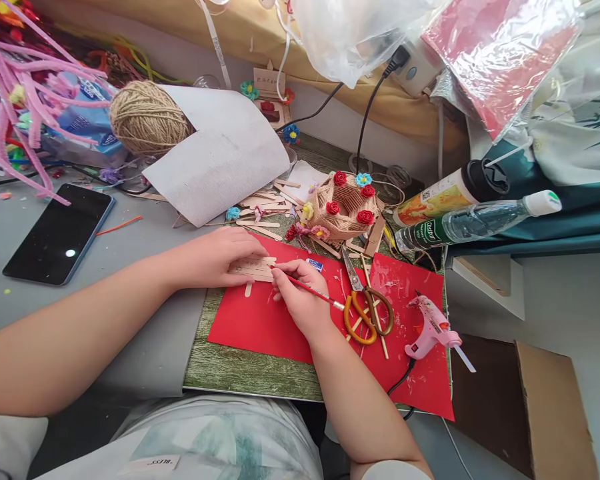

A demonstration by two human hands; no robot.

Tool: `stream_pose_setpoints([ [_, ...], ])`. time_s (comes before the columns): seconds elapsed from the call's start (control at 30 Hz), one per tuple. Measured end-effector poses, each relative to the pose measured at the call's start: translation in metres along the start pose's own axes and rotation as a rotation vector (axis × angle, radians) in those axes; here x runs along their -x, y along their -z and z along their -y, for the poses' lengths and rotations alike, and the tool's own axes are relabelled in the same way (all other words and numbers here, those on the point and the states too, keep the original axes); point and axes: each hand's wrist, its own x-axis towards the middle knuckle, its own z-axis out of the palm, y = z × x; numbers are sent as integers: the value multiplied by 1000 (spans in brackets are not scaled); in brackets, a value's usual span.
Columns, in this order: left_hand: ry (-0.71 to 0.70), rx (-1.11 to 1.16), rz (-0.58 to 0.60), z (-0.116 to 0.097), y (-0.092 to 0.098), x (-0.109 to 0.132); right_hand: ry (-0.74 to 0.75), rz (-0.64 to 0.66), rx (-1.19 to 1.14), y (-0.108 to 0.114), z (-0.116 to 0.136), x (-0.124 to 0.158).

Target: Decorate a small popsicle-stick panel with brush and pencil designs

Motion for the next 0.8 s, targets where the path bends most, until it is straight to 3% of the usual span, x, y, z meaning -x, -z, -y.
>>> stream_pose_setpoints([
  [0.8, 5, -73, -38, 2, -9, 1, 38, 28, 38, -4, 1, 2],
])
